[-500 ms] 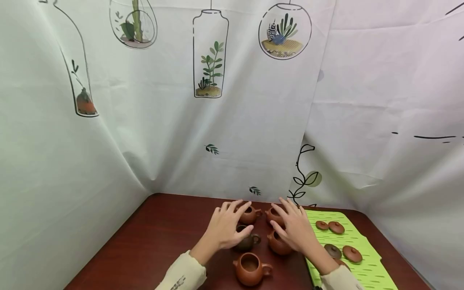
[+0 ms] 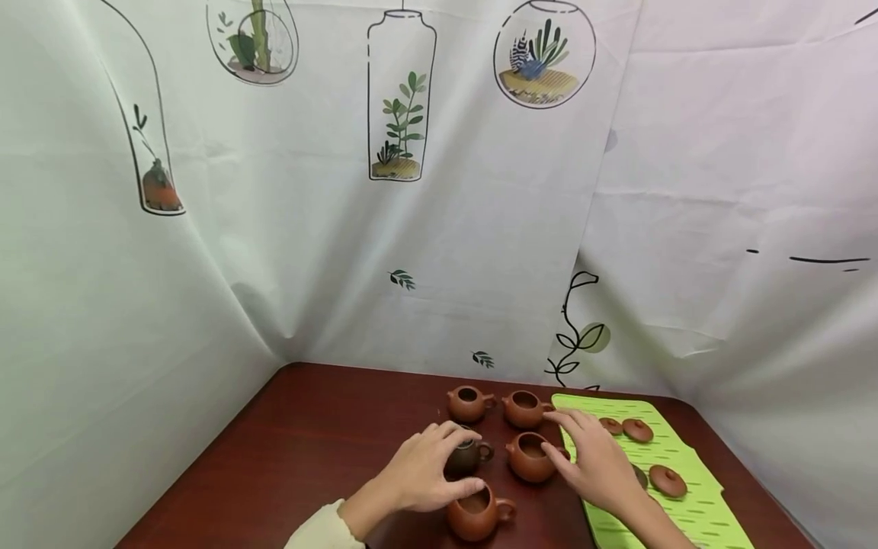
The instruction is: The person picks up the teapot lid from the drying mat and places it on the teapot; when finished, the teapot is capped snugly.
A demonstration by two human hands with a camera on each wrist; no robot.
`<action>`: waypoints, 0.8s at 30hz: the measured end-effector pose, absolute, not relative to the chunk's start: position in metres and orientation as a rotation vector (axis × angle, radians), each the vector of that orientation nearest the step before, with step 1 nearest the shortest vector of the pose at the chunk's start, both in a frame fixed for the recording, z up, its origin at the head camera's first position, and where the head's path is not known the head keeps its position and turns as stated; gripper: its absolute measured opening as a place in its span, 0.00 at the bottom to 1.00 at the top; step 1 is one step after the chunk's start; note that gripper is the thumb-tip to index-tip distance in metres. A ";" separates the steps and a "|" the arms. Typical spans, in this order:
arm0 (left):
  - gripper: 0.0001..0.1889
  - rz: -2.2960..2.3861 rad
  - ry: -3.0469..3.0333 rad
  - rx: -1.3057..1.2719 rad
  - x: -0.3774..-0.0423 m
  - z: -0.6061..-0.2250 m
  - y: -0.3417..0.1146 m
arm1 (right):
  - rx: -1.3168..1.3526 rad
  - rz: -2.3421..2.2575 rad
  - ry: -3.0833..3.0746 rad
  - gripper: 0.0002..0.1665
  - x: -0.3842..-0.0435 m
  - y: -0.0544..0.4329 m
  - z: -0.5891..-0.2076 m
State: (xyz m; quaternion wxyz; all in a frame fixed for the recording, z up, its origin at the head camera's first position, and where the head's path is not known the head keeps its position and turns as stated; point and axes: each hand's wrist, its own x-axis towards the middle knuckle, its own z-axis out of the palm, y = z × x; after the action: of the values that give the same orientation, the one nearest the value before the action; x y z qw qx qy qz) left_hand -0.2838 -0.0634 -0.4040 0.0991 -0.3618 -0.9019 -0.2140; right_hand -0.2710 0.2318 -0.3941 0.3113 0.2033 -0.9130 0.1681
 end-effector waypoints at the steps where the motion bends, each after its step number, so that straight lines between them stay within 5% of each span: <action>1: 0.28 -0.644 -2.673 -1.087 -0.282 -0.405 -0.064 | 0.508 0.470 -2.436 0.19 -0.267 0.234 -0.393; 8: 0.29 -0.697 -2.650 -1.138 -0.276 -0.413 -0.071 | 0.360 0.625 -2.611 0.15 -0.247 0.252 -0.391; 24: 0.33 -0.656 -2.793 -1.213 -0.281 -0.424 -0.067 | 0.129 0.973 -2.947 0.22 -0.235 0.343 -0.410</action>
State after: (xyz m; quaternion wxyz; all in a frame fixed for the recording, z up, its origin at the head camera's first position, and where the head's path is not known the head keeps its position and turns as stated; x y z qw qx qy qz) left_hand -0.2807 -0.0666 -0.4240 0.0132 -0.3893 -0.8966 -0.2107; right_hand -0.2351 0.3431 -0.4102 0.0177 0.0414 -0.9486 0.3133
